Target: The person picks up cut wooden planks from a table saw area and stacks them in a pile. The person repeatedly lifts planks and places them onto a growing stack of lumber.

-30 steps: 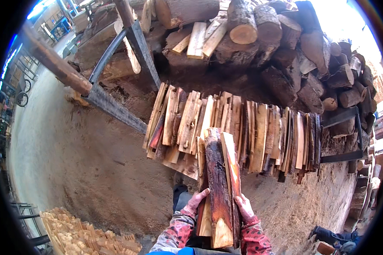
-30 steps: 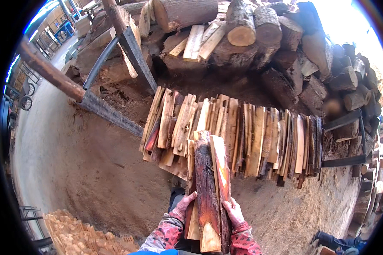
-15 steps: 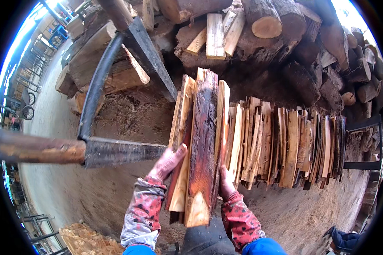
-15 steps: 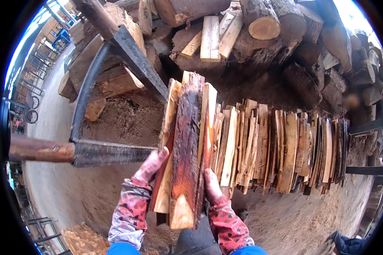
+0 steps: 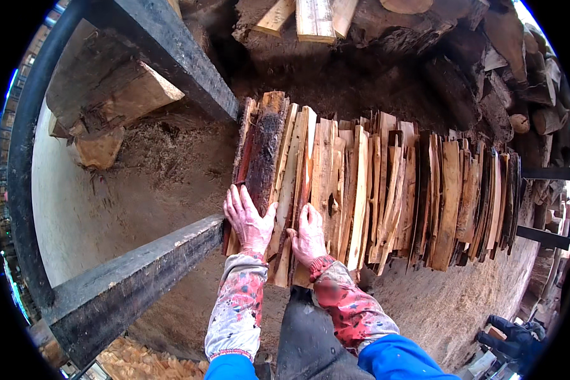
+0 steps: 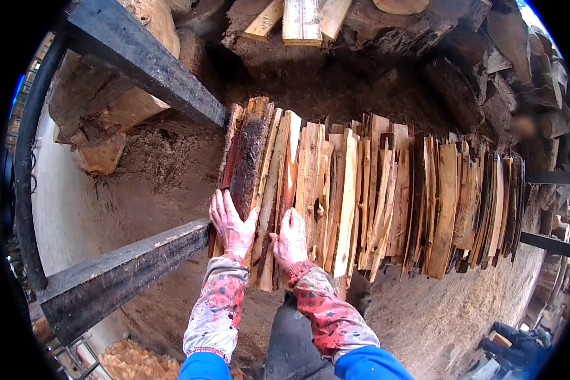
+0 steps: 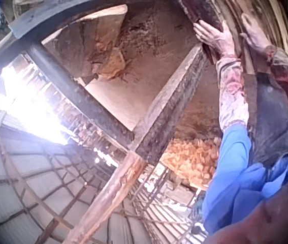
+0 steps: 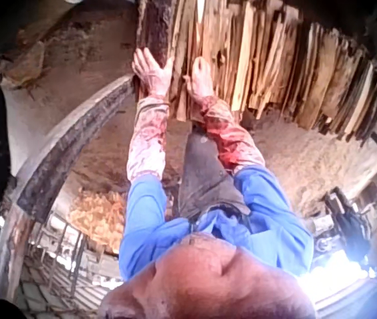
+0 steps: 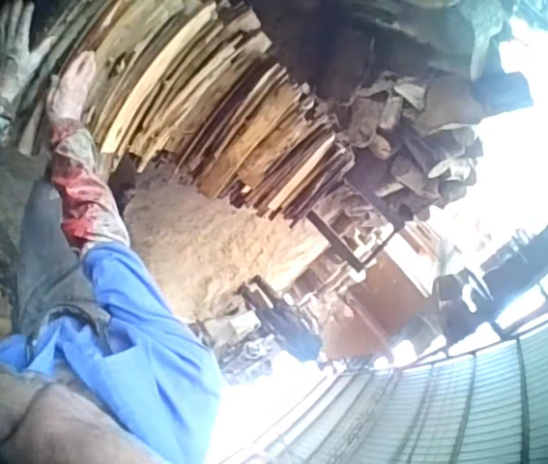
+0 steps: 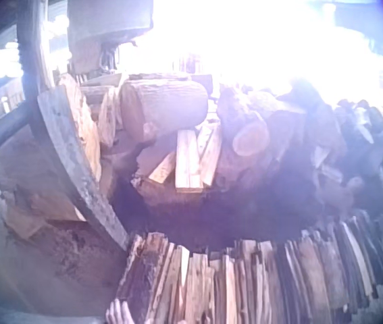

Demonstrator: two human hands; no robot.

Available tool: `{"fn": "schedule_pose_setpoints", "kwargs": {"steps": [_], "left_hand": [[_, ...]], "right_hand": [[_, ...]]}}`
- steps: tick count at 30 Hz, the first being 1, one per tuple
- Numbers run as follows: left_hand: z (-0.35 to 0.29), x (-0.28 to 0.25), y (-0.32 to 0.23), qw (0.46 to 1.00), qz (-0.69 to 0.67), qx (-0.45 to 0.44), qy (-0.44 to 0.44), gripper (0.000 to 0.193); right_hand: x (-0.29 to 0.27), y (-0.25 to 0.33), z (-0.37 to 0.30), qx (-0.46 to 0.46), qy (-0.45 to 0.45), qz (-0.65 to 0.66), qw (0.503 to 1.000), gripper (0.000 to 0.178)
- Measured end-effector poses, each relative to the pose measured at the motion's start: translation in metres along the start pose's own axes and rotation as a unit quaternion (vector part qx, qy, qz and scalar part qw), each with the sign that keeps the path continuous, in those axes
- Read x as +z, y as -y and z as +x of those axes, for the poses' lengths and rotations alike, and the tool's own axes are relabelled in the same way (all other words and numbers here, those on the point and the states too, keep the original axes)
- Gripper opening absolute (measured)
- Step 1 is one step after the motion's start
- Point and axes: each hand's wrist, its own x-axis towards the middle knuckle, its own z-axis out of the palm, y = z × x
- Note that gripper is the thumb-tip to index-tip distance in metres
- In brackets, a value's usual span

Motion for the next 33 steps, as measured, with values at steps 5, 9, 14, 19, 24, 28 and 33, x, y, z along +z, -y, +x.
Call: {"fn": "schedule_pose_setpoints", "kwargs": {"steps": [5,9,14,19,24,28,33], "left_hand": [[0.001,0.000,-0.004,1.000,0.021,-0.006,-0.008,0.086],[-0.005,-0.009,0.001,1.000,-0.005,-0.014,0.012,0.087],[-0.051,-0.045,0.005,0.997,-0.064,-0.007,0.043,0.085],[-0.159,-0.114,-0.012,0.985,-0.108,-0.080,0.104,0.079],[-0.335,-0.130,-0.003,0.954,-0.096,-0.235,0.159,0.077],[-0.470,-0.159,-0.035,0.882,-0.033,-0.418,0.216,0.076],[-0.596,-0.191,-0.127,0.748,-0.115,-0.601,0.257,0.072]], "right_hand": [[-0.010,0.001,0.001,-0.010,-0.009,-0.064,0.998,0.074],[-0.046,-0.004,-0.030,-0.021,0.065,-0.052,0.996,0.067],[-0.090,-0.034,-0.137,-0.020,0.127,-0.056,0.990,0.058],[-0.133,-0.080,-0.252,0.052,0.202,-0.034,0.977,0.047],[-0.154,-0.116,-0.294,0.061,0.328,-0.062,0.940,0.043],[-0.180,-0.119,-0.276,-0.051,0.317,-0.048,0.946,0.036],[-0.242,-0.128,-0.253,-0.085,0.235,0.003,0.968,0.036]]}}
